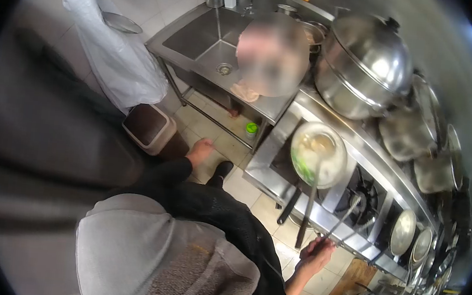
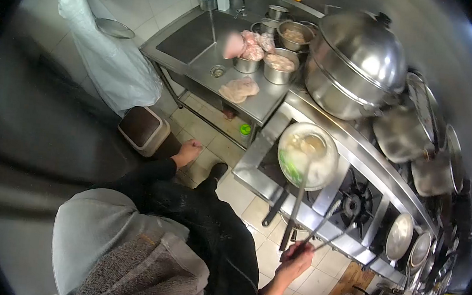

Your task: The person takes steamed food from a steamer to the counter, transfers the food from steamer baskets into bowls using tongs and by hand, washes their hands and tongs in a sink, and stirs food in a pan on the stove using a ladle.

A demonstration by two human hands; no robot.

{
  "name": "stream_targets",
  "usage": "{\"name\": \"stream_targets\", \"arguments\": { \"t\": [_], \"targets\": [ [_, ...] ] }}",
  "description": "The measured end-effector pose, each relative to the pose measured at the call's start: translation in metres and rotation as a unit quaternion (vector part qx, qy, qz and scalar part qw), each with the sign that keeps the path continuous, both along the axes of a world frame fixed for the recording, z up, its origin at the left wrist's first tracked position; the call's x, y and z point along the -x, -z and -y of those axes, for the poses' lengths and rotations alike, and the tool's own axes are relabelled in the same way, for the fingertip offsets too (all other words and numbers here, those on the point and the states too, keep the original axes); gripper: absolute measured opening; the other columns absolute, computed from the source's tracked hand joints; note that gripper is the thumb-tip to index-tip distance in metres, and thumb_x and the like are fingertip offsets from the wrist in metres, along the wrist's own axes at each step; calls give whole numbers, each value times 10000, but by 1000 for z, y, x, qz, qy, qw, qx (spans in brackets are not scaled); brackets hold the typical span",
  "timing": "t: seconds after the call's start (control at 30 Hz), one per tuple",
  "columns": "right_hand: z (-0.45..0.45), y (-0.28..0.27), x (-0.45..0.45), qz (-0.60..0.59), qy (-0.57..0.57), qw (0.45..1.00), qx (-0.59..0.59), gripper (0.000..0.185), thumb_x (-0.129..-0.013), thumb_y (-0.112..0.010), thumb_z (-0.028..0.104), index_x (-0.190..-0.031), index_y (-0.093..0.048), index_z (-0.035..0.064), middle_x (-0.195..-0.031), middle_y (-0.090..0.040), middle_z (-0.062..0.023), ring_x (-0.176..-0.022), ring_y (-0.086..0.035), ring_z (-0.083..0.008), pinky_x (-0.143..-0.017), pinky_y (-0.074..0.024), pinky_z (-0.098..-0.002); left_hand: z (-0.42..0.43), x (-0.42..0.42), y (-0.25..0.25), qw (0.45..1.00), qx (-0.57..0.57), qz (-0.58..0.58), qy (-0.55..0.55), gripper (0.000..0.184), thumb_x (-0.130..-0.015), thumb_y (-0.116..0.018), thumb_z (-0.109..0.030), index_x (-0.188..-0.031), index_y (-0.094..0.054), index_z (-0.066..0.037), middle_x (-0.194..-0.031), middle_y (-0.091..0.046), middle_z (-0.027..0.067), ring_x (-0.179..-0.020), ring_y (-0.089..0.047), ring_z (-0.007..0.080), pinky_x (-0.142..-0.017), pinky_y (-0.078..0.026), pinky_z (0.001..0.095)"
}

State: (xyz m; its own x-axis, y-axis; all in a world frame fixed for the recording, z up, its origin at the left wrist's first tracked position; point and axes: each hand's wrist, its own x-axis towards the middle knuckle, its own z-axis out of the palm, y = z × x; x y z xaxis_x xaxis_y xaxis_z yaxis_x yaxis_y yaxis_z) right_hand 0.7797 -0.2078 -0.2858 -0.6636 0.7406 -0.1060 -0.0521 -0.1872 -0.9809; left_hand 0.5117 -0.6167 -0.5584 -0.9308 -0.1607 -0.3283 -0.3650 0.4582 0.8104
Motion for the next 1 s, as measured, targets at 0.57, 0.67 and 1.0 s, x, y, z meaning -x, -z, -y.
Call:
{"name": "stream_targets", "arguments": {
  "t": [0.57,0.67,1.0],
  "targets": [
    [119,-16,231,-27,-62,998,-14,531,-1025,-513,448,-1303,-417,6,-865,-510,-57,-674,-526,-132,-576,-444,-266,11,258,-169,938,-123,-112,305,302,-905,-741,-226,-1150,-680,-60,-981,-675,-5,-783,-572,44,-702,-487,237],
    [110,-3,268,-34,-104,993,-41,378,-1045,-493,391,-1185,-456,41,-761,-498,-34,-548,-467,-94,-470,-375,-217,73,298,-204,957,-52,-172,227,207,-925,-706,-199,-1082,-695,-66,-904,-665,-27,-783,-566,51,-707,-476,235],
    [195,-58,457,6,-198,978,65,385,-1036,-502,413,-1186,-542,60,-678,-443,17,-492,-339,-57,-430,-244,-202,151,606,-224,976,-195,-60,82,432,-889,-705,-284,-1243,-605,-57,-1017,-647,-2,-883,-589,104,-750,-491,272]
  ]
}}
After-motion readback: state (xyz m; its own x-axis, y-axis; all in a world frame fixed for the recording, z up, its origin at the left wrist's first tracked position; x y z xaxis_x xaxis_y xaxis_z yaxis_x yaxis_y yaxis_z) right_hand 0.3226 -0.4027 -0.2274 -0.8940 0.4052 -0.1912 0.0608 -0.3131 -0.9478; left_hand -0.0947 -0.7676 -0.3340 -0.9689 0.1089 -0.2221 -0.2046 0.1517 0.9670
